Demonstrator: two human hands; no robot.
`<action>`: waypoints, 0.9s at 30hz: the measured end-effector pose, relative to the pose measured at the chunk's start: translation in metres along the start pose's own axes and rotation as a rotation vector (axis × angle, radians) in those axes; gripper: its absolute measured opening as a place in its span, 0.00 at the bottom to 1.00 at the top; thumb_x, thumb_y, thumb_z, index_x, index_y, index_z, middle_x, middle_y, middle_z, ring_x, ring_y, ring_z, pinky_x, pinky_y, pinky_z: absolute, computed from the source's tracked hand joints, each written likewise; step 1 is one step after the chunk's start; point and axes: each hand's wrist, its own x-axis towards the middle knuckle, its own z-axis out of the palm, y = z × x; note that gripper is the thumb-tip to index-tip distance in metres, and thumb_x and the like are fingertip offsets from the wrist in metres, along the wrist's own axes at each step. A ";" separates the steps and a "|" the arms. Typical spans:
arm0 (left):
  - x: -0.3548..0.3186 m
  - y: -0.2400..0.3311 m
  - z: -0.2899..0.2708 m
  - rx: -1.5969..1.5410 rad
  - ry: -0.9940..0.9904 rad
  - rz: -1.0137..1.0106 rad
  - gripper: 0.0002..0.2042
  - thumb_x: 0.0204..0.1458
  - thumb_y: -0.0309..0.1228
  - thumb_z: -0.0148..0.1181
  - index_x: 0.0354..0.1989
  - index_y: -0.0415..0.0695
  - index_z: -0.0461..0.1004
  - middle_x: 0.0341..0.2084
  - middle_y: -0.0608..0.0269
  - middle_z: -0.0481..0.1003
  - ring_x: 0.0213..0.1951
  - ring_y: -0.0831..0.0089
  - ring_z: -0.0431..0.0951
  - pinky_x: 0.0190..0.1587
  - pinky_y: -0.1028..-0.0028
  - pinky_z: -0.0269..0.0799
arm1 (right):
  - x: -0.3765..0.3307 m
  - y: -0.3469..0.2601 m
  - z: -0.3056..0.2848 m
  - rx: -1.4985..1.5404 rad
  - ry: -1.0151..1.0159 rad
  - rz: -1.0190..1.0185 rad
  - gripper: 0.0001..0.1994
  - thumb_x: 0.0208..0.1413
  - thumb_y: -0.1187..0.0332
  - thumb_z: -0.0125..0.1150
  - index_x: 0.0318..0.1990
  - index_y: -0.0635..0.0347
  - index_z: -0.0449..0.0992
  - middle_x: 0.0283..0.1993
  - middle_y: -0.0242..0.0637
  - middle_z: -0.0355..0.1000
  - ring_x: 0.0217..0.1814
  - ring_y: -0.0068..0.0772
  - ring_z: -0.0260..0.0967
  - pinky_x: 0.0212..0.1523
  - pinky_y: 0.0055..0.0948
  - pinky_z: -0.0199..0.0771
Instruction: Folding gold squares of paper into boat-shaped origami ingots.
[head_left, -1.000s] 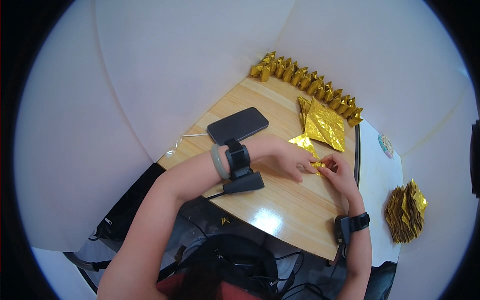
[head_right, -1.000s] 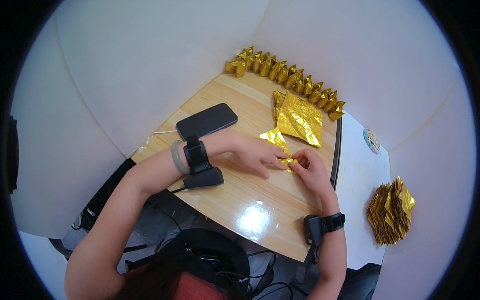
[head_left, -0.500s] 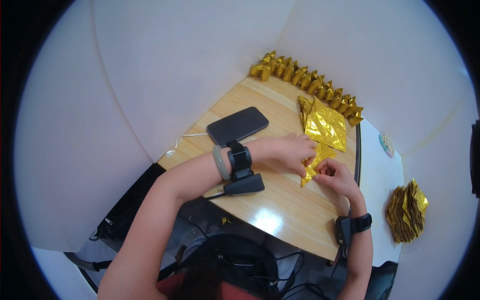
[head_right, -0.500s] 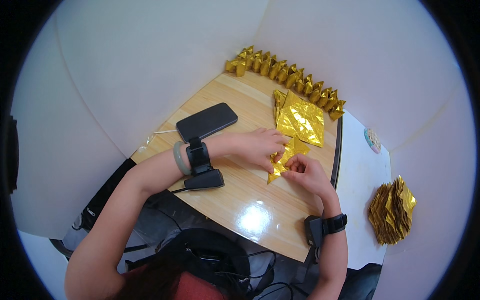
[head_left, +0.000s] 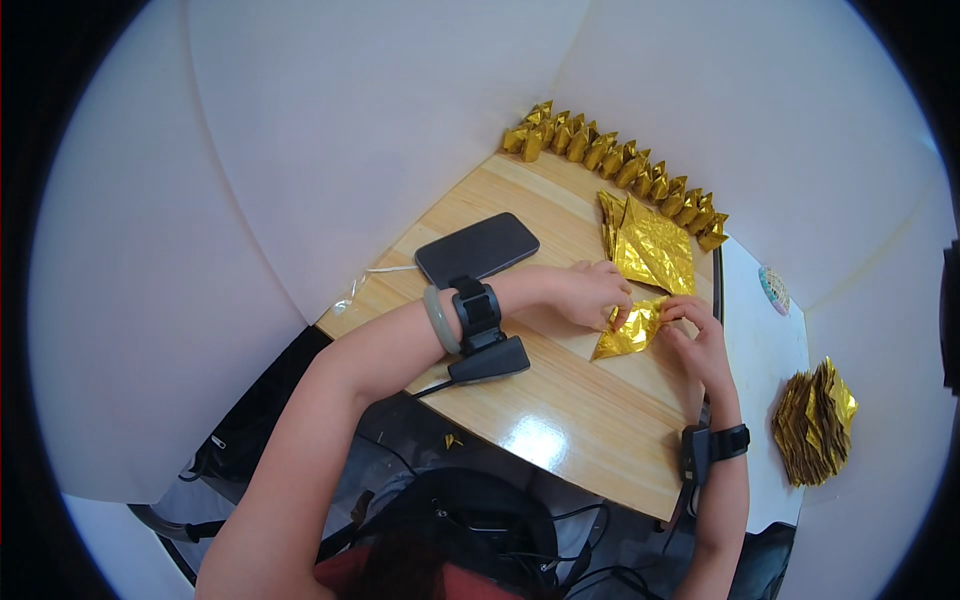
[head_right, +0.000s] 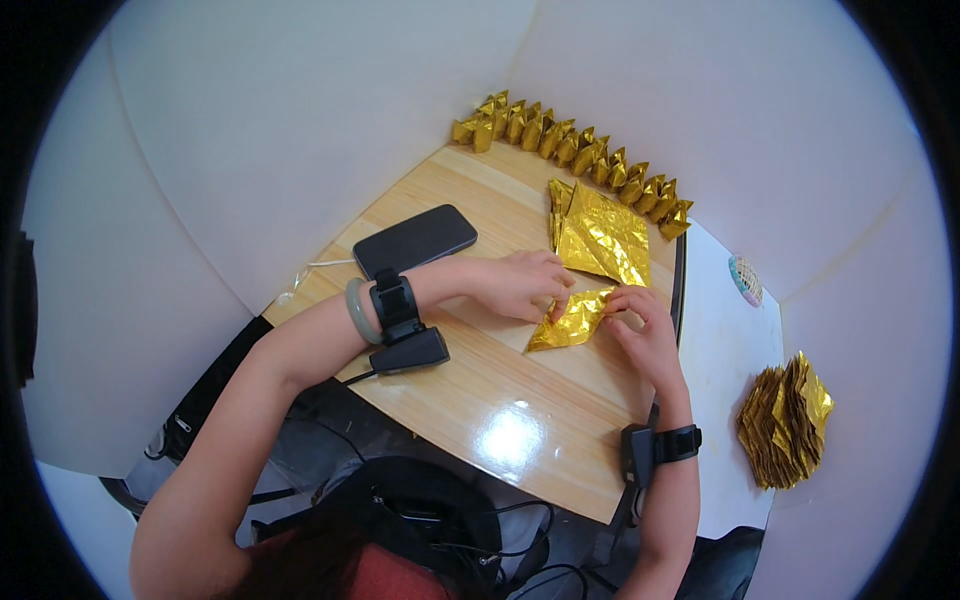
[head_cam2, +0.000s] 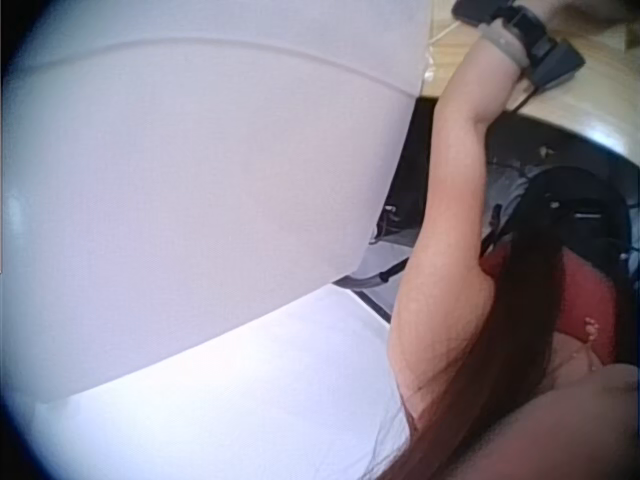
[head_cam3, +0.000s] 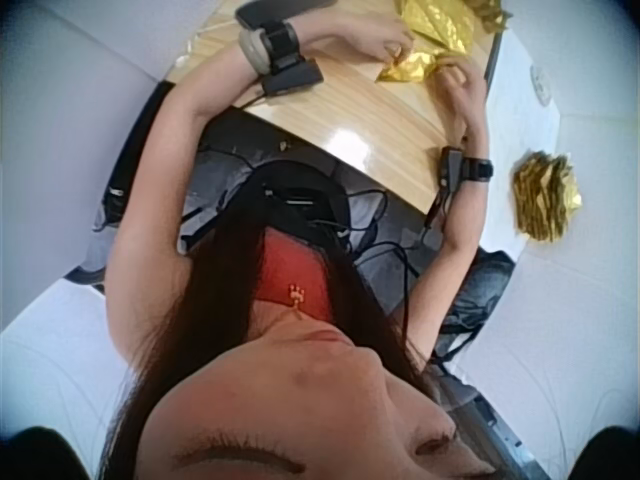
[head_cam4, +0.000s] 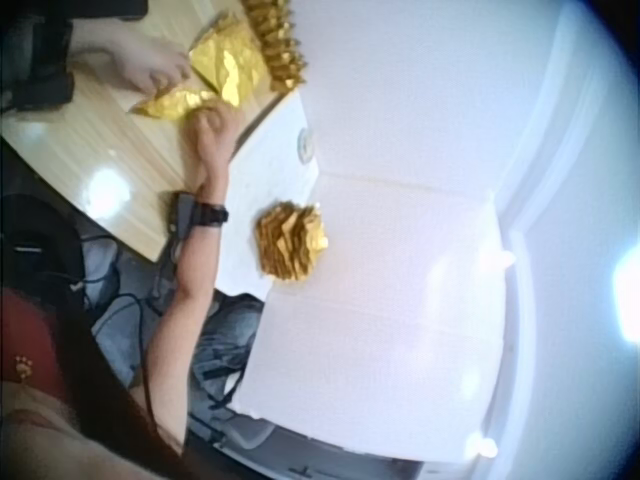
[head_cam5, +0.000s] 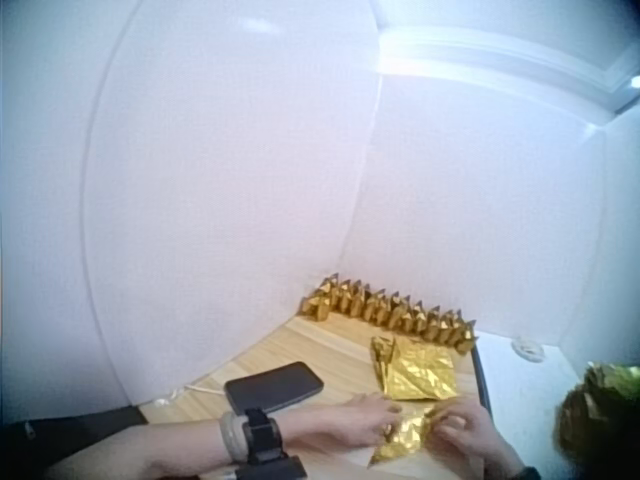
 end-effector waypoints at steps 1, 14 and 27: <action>0.000 -0.001 0.000 0.010 -0.005 -0.013 0.10 0.43 0.36 0.62 0.35 0.53 0.74 0.58 0.53 0.60 0.62 0.52 0.52 0.61 0.57 0.50 | -0.001 -0.001 -0.001 0.002 -0.001 -0.001 0.09 0.42 0.80 0.59 0.34 0.62 0.75 0.43 0.38 0.70 0.50 0.36 0.65 0.53 0.31 0.63; 0.000 0.001 -0.001 -0.032 -0.068 -0.055 0.15 0.43 0.40 0.64 0.39 0.53 0.71 0.61 0.50 0.55 0.63 0.51 0.50 0.61 0.56 0.47 | -0.002 -0.004 0.014 -0.037 -0.107 0.153 0.17 0.44 0.68 0.68 0.43 0.61 0.72 0.38 0.37 0.69 0.39 0.30 0.67 0.40 0.26 0.69; 0.001 -0.008 0.001 -0.036 -0.049 -0.061 0.17 0.44 0.41 0.64 0.44 0.53 0.71 0.62 0.48 0.53 0.62 0.49 0.52 0.61 0.59 0.50 | 0.001 -0.018 0.003 0.032 -0.269 0.335 0.14 0.43 0.70 0.70 0.34 0.61 0.71 0.21 0.27 0.65 0.25 0.16 0.62 0.26 0.19 0.62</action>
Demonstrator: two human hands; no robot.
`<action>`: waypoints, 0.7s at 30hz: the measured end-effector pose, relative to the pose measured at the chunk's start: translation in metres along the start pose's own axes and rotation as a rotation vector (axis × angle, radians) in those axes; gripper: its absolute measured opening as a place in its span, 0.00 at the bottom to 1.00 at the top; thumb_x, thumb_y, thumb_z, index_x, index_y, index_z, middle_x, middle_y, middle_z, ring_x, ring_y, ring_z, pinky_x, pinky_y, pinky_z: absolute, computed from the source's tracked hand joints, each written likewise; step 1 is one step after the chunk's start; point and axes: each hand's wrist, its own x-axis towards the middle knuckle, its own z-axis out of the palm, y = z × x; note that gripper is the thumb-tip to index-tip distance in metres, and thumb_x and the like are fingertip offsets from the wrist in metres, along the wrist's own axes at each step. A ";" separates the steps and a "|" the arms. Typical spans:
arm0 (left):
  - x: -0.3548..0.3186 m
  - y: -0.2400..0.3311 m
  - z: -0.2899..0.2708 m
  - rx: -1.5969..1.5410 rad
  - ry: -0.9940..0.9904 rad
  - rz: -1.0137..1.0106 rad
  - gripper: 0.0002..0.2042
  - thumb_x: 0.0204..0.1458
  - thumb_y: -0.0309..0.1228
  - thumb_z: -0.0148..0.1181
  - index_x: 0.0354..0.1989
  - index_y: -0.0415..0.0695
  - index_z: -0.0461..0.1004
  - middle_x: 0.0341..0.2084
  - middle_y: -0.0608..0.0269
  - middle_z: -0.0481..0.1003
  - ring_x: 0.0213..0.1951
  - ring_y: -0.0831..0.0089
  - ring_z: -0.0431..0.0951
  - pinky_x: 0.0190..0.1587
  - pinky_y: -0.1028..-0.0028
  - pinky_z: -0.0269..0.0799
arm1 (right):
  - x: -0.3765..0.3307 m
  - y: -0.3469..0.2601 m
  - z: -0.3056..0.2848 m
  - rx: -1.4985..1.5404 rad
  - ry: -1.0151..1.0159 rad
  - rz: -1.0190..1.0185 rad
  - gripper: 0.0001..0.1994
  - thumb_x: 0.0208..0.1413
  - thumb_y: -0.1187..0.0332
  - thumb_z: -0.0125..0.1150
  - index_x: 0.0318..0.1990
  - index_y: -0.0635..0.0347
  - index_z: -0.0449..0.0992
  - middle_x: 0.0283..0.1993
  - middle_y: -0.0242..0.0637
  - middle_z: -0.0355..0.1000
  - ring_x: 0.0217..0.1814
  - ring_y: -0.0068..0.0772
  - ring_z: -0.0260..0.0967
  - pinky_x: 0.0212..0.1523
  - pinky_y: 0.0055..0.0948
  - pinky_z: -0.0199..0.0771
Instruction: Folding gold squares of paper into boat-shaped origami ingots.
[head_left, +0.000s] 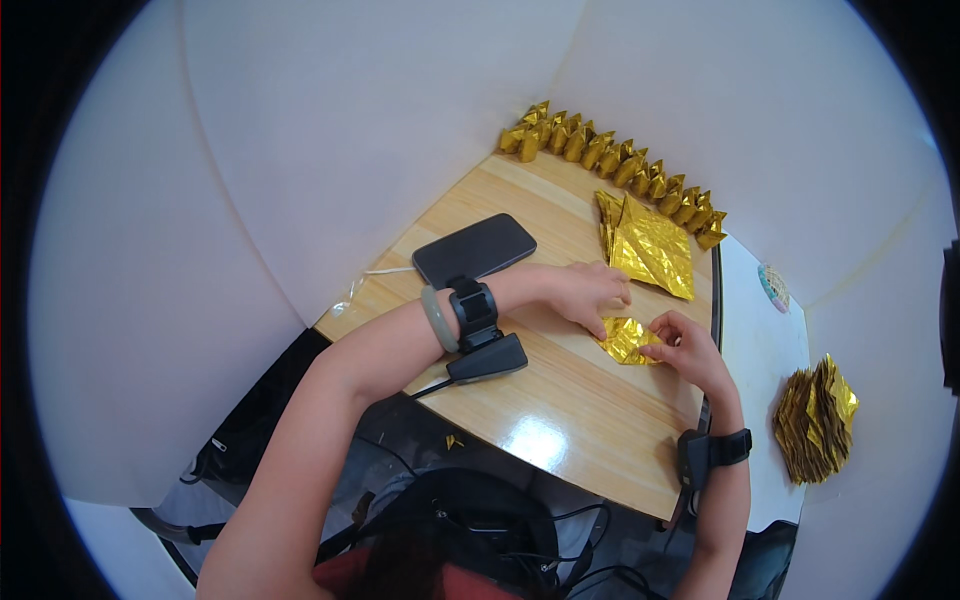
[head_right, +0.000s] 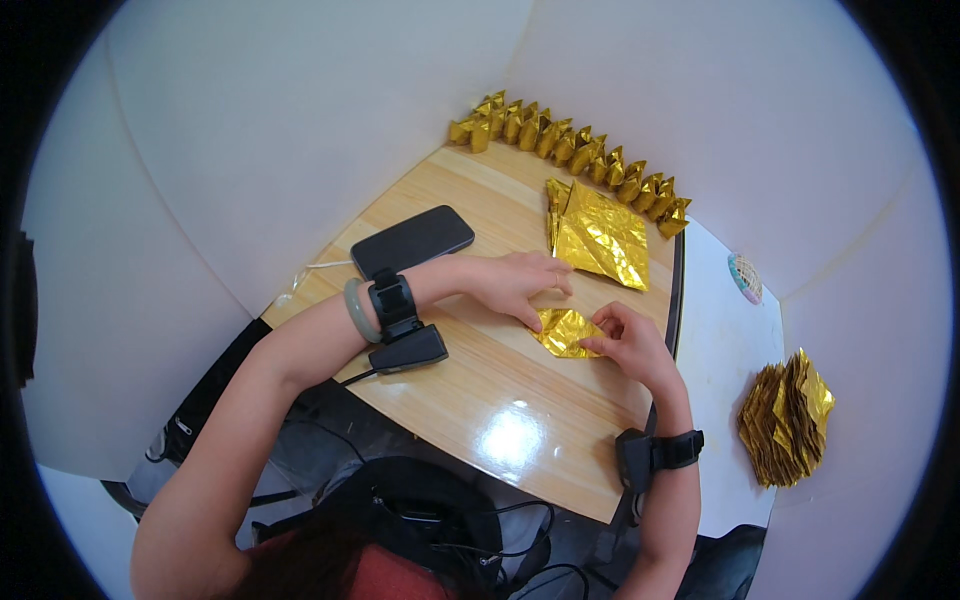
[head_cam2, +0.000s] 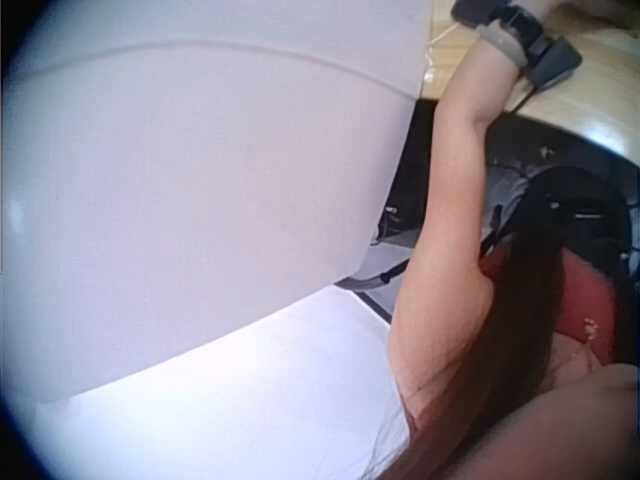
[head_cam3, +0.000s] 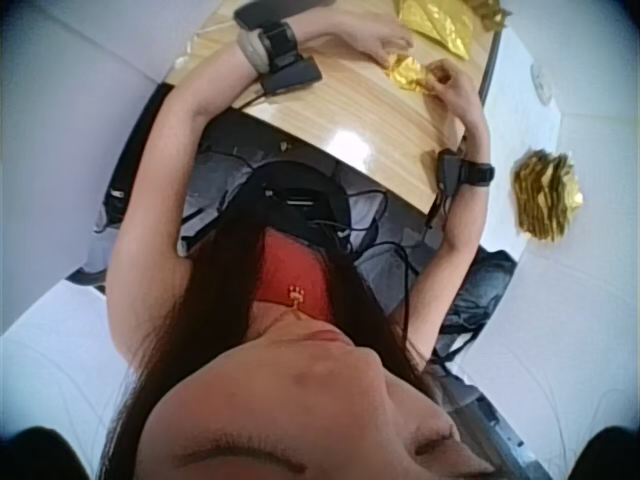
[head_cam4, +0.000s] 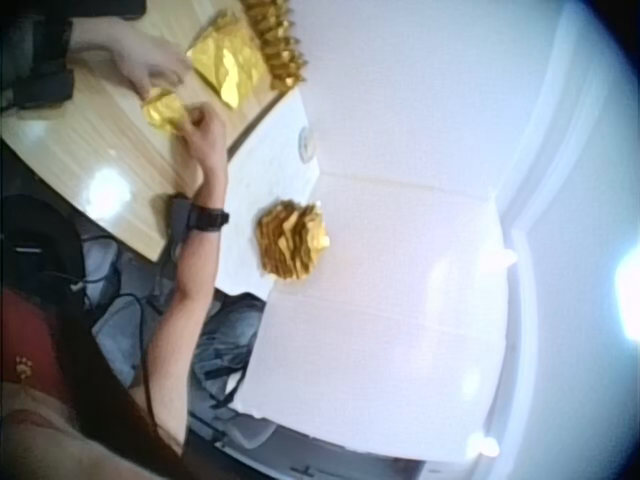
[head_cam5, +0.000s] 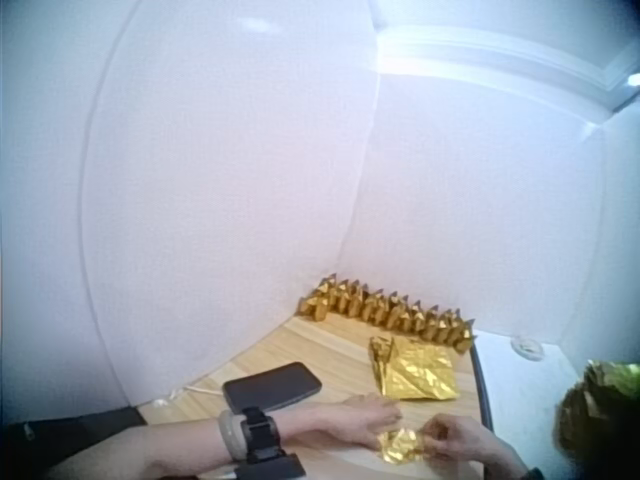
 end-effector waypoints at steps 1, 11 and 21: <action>-0.002 -0.004 0.005 0.009 0.117 0.050 0.18 0.45 0.39 0.63 0.46 0.53 0.71 0.60 0.49 0.57 0.60 0.50 0.57 0.59 0.62 0.55 | 0.001 0.001 0.001 0.000 0.000 -0.002 0.14 0.43 0.70 0.70 0.34 0.61 0.71 0.21 0.27 0.65 0.25 0.16 0.62 0.26 0.19 0.62; -0.008 0.026 -0.005 0.206 0.155 0.061 0.16 0.52 0.31 0.53 0.50 0.40 0.70 0.48 0.53 0.71 0.47 0.55 0.72 0.47 0.64 0.68 | 0.004 0.015 0.006 0.052 0.230 -0.222 0.07 0.41 0.83 0.55 0.30 0.64 0.69 0.29 0.33 0.67 0.34 0.25 0.67 0.38 0.22 0.68; -0.005 0.037 0.017 0.259 -0.085 0.013 0.39 0.57 0.55 0.38 0.64 0.30 0.43 0.66 0.44 0.43 0.68 0.56 0.39 0.65 0.50 0.39 | -0.001 -0.001 0.009 -0.150 0.142 -0.326 0.22 0.51 0.68 0.55 0.55 0.62 0.66 0.55 0.46 0.66 0.58 0.40 0.63 0.60 0.39 0.58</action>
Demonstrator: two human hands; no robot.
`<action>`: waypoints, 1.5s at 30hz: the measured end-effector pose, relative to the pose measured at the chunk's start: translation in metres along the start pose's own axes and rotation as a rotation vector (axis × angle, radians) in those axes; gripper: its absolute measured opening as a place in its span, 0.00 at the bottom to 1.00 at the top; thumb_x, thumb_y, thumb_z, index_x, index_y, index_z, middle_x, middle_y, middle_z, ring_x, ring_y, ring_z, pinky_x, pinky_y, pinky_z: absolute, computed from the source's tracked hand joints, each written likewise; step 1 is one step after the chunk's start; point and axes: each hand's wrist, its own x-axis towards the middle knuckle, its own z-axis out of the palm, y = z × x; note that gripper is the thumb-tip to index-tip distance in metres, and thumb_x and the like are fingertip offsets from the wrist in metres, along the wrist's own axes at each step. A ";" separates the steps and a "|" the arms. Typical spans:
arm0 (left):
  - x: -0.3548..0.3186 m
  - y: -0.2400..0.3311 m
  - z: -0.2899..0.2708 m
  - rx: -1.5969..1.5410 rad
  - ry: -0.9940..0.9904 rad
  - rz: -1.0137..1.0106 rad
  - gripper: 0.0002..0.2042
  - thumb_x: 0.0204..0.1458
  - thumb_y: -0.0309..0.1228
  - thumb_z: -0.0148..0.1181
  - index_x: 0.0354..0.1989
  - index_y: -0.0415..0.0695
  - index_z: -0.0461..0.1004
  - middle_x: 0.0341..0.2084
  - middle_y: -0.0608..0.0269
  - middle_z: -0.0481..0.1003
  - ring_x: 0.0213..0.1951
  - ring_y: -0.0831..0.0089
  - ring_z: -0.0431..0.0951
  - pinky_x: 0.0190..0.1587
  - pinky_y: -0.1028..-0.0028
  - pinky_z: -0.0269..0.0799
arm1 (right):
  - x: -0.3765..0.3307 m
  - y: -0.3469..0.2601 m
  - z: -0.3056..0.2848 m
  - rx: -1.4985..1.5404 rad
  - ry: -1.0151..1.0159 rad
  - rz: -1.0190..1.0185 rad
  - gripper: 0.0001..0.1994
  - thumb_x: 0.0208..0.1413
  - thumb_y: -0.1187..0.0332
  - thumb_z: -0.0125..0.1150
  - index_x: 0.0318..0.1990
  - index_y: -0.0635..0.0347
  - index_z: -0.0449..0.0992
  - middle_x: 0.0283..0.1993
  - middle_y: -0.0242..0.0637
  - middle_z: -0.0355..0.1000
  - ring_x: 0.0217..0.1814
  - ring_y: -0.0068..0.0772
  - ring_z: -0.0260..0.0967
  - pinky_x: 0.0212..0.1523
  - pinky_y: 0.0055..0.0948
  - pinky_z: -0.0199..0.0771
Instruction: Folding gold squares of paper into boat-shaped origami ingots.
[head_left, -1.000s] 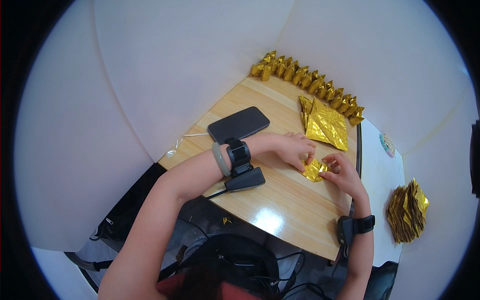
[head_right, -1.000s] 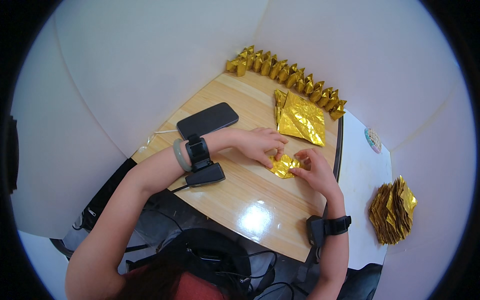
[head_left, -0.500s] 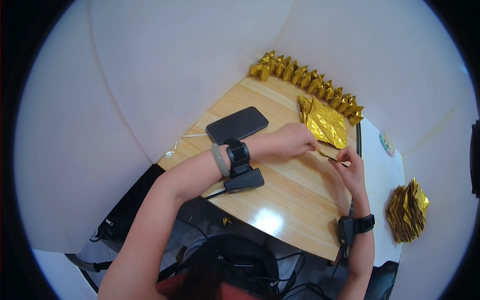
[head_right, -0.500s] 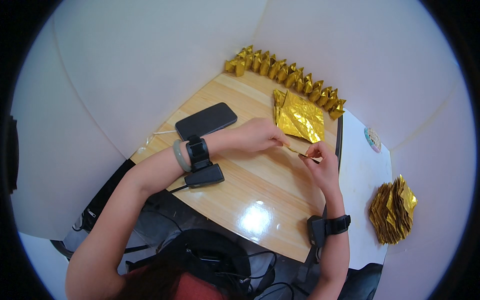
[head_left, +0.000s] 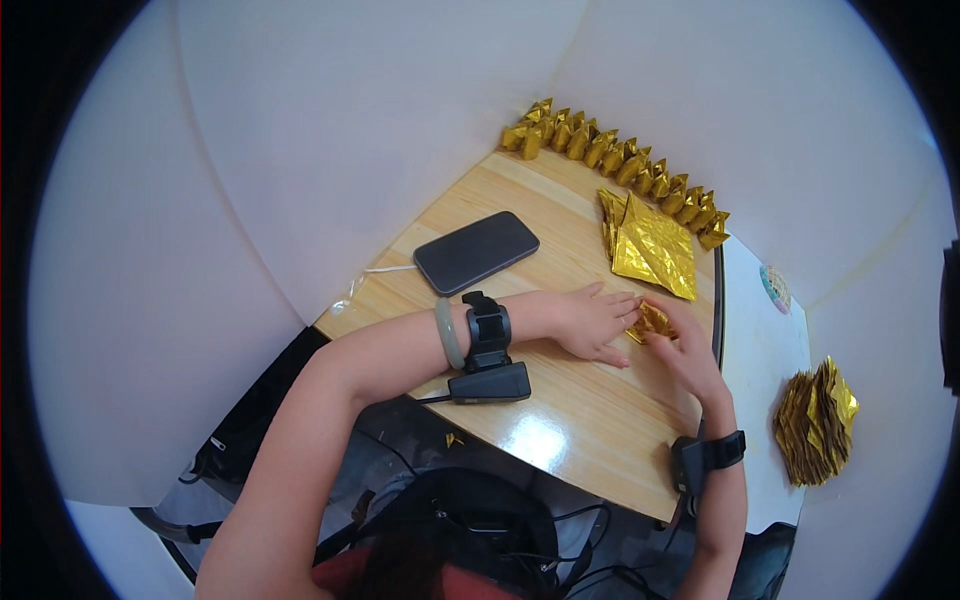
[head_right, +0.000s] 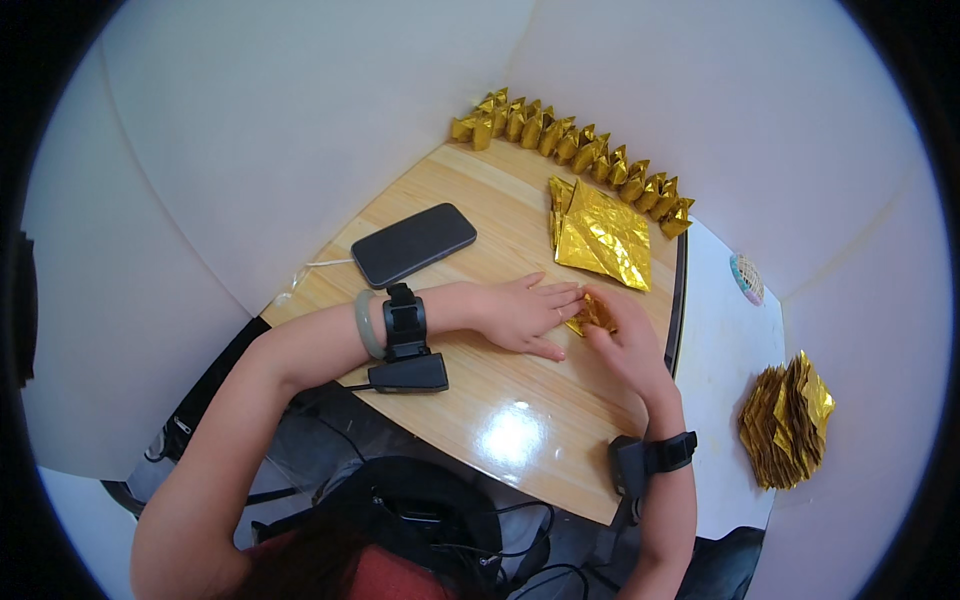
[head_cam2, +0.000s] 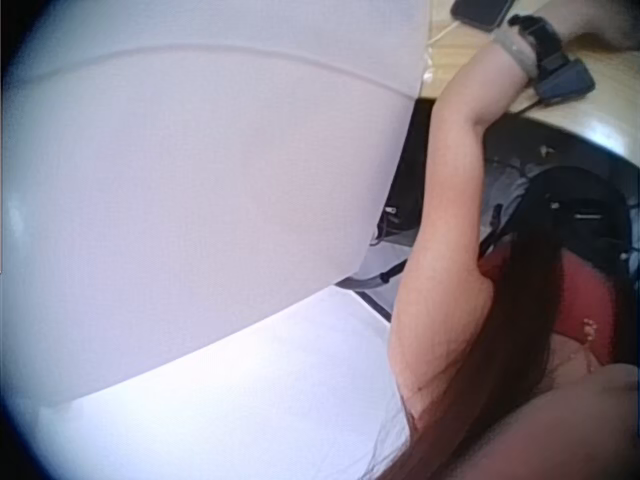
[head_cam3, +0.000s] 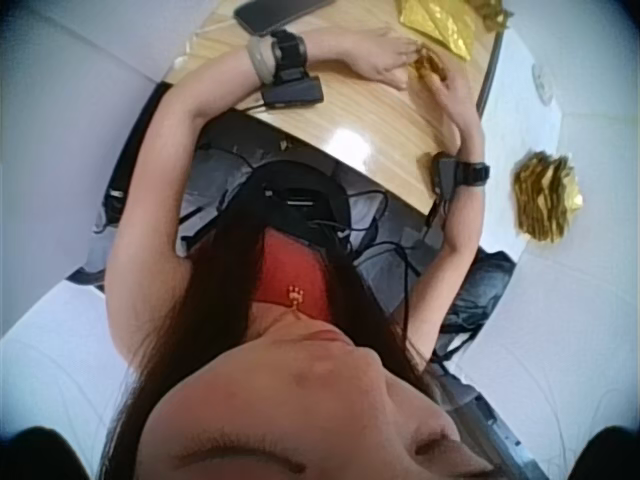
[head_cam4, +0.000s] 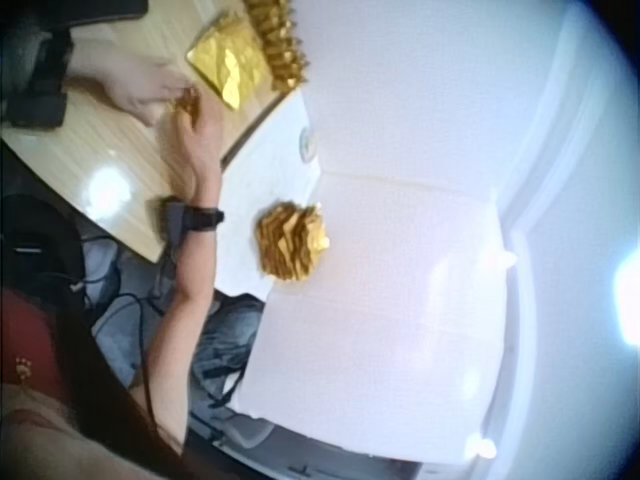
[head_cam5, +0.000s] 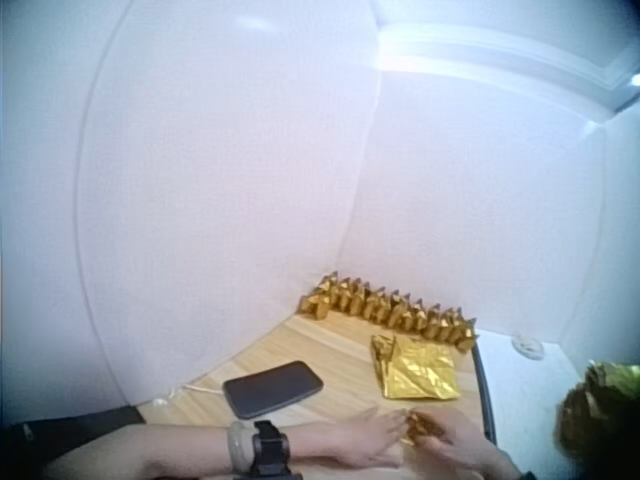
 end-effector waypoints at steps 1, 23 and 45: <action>0.001 0.000 0.002 -0.010 0.017 -0.009 0.40 0.57 0.56 0.39 0.64 0.29 0.43 0.65 0.42 0.43 0.68 0.56 0.39 0.65 0.50 0.39 | -0.001 -0.003 0.006 0.000 -0.002 -0.001 0.22 0.51 0.68 0.55 0.55 0.62 0.66 0.55 0.46 0.66 0.58 0.40 0.63 0.60 0.39 0.58; 0.009 0.000 0.007 -0.023 0.157 0.109 0.37 0.58 0.48 0.43 0.61 0.23 0.46 0.62 0.32 0.47 0.66 0.48 0.46 0.67 0.63 0.42 | -0.009 0.007 0.021 -0.284 -0.153 0.002 0.41 0.57 0.49 0.50 0.63 0.79 0.44 0.68 0.64 0.38 0.72 0.56 0.34 0.70 0.40 0.36; -0.022 -0.001 0.010 0.015 0.249 -0.084 0.43 0.54 0.57 0.45 0.58 0.21 0.50 0.61 0.28 0.47 0.65 0.46 0.48 0.66 0.63 0.44 | 0.006 0.006 0.007 -0.318 -0.245 0.075 0.44 0.54 0.41 0.48 0.65 0.69 0.44 0.69 0.55 0.41 0.73 0.45 0.35 0.69 0.46 0.33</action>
